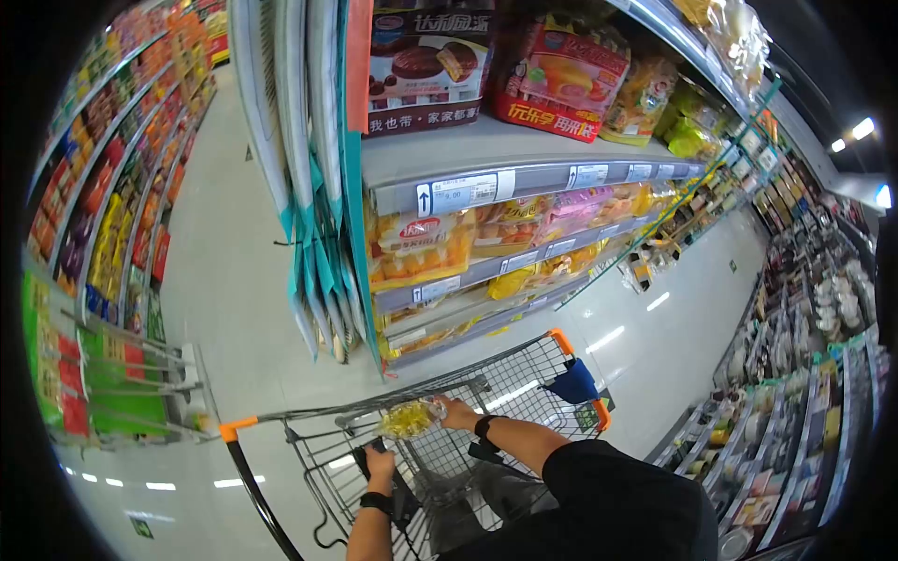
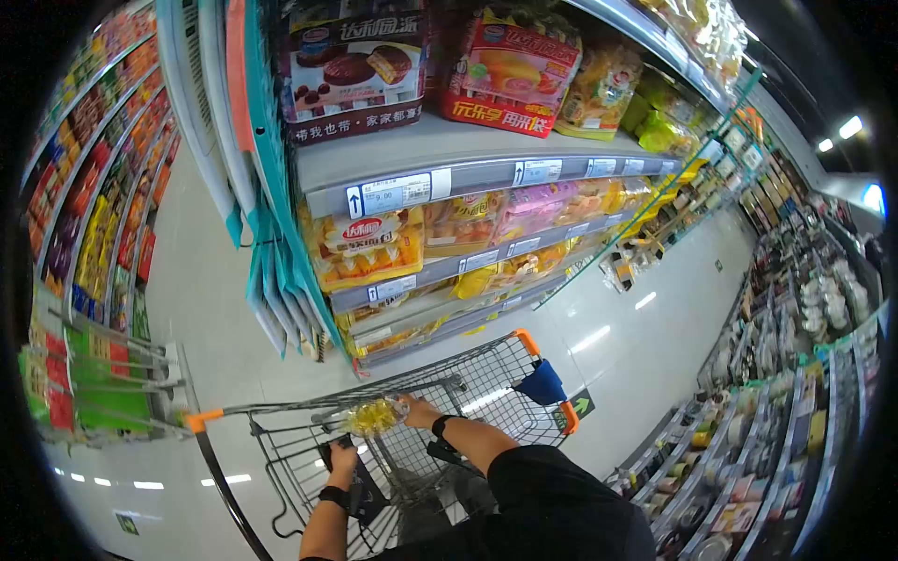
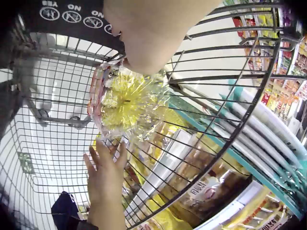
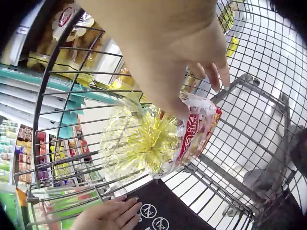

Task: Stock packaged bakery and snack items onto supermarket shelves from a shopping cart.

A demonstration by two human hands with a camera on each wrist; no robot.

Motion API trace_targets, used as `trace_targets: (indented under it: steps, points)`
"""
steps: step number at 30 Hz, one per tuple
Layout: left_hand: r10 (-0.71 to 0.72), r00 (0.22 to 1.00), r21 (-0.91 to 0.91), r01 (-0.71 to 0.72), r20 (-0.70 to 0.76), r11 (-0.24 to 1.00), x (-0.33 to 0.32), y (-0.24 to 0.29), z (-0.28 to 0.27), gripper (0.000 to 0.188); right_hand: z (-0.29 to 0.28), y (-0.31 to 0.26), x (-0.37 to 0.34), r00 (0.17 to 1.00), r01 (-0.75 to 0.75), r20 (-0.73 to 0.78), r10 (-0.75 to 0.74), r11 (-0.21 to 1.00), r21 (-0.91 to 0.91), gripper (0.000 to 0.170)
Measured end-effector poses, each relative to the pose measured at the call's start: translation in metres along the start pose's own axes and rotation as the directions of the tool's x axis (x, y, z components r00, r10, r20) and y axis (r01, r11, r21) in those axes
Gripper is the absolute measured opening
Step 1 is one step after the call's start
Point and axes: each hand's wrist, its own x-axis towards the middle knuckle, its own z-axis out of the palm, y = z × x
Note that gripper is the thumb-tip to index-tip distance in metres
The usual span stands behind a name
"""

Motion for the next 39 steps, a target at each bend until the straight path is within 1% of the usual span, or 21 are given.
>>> trace_targets:
  steps: [3, 4, 5, 7, 8, 9, 11, 12, 13, 14, 15, 16, 19, 23, 26, 29, 31, 34, 36, 38, 39]
  points:
    - [0.05, 0.996, -0.072, -0.045, 0.074, 0.996, 0.016, -0.021, 0.013, 0.07, 0.025, 0.006, 0.011, 0.997, 0.04, -0.063, -0.046, 0.995, -0.091, 0.091]
    - [0.049, 0.992, -0.108, -0.037, 0.114, 0.993, -0.001, -0.003, 0.003, 0.072, 0.026, 0.006, 0.008, 0.999, 0.043, 0.0, -0.043, 0.991, 0.127, 0.08]
    - [0.012, 0.989, -0.069, -0.002, 0.149, 0.998, -0.015, 0.016, -0.007, 0.073, 0.057, 0.038, 0.043, 0.979, 0.116, -0.141, -0.148, 0.97, -0.213, 0.082]
    - [-0.002, 0.986, -0.012, 0.004, 0.165, 1.0, -0.014, 0.026, -0.01, 0.076, 0.027, 0.009, 0.012, 0.977, 0.155, -0.111, -0.184, 0.961, -0.231, 0.082]
    - [0.018, 0.987, 0.013, -0.02, 0.158, 1.0, -0.014, 0.023, -0.008, 0.077, 0.03, 0.011, 0.013, 0.909, 0.296, -0.168, -0.382, 0.874, -0.387, 0.079]
    - [-0.011, 0.98, 0.031, 0.005, 0.198, 1.0, -0.004, 0.017, -0.003, 0.078, 0.019, -0.003, 0.003, 0.99, 0.102, -0.09, -0.11, 0.99, -0.094, 0.076]
    - [0.009, 0.93, -0.024, 0.0, 0.368, 1.0, 0.009, 0.018, -0.007, 0.08, 0.015, -0.012, -0.002, 0.994, 0.087, -0.058, -0.089, 0.996, -0.028, 0.075]
    - [0.071, 0.868, -0.094, -0.028, 0.491, 0.995, 0.009, 0.02, -0.01, 0.081, 0.015, -0.016, -0.008, 0.976, 0.206, -0.036, -0.217, 0.958, -0.198, 0.074]
    - [0.087, 0.879, -0.116, -0.037, 0.468, 0.993, 0.013, 0.017, -0.006, 0.08, 0.023, -0.015, 0.0, 1.0, 0.013, -0.014, -0.013, 0.998, -0.056, 0.072]
    - [0.103, 0.886, -0.134, -0.046, 0.451, 0.99, 0.016, 0.009, 0.004, 0.079, 0.02, -0.02, 0.001, 1.0, 0.025, -0.003, -0.026, 0.995, -0.1, 0.074]
    - [0.229, 0.852, -0.352, -0.056, 0.471, 0.934, 0.014, 0.004, 0.006, 0.078, 0.016, -0.033, -0.015, 0.999, 0.032, 0.007, -0.031, 0.99, -0.139, 0.075]
    - [0.21, 0.864, -0.34, -0.048, 0.458, 0.939, 0.008, 0.008, 0.003, 0.077, 0.012, -0.042, -0.023, 0.999, 0.034, 0.018, -0.032, 0.984, -0.175, 0.077]
    - [0.182, 0.892, -0.216, -0.098, 0.413, 0.971, -0.015, 0.015, -0.01, 0.078, 0.049, -0.009, 0.003, 0.97, -0.012, -0.245, -0.002, 0.998, -0.057, 0.081]
    - [0.117, 0.84, -0.366, 0.102, 0.529, 0.925, -0.013, 0.006, -0.005, 0.085, 0.046, -0.009, -0.006, 0.965, 0.079, -0.241, -0.104, 0.991, -0.112, 0.089]
    - [0.241, 0.858, -0.396, -0.048, 0.454, 0.917, -0.002, -0.018, 0.016, 0.086, 0.046, -0.012, -0.001, 0.977, -0.045, -0.211, 0.008, 0.984, -0.17, 0.091]
    - [0.186, 0.937, -0.138, -0.15, 0.297, 0.979, -0.006, -0.015, 0.021, 0.095, 0.036, -0.025, -0.008, 0.987, -0.031, -0.159, -0.006, 0.973, -0.229, 0.092]
    - [0.098, 0.921, -0.244, -0.003, 0.378, 0.97, 0.0, -0.013, 0.019, 0.094, 0.03, -0.033, -0.014, 0.992, -0.06, -0.12, 0.027, 0.958, -0.281, 0.088]
    - [-0.008, 0.881, -0.316, 0.178, 0.473, 0.932, 0.004, -0.011, 0.019, 0.097, 0.056, 0.003, 0.016, 0.925, 0.19, -0.191, -0.328, 0.836, -0.516, 0.083]
    - [-0.072, 0.848, -0.339, 0.286, 0.525, 0.896, 0.004, -0.01, 0.021, 0.1, 0.062, 0.005, 0.018, 0.928, 0.162, -0.242, -0.282, 0.893, -0.42, 0.074]
    - [0.018, 0.927, -0.339, 0.119, 0.375, 0.933, 0.001, -0.017, 0.032, 0.1, 0.044, -0.034, -0.003, 0.971, 0.101, -0.189, -0.146, 0.968, -0.23, 0.07]
    - [0.07, 0.953, -0.33, 0.034, 0.296, 0.943, 0.001, -0.022, 0.041, 0.1, 0.05, -0.031, 0.003, 0.972, 0.074, -0.197, -0.128, 0.962, -0.261, 0.067]
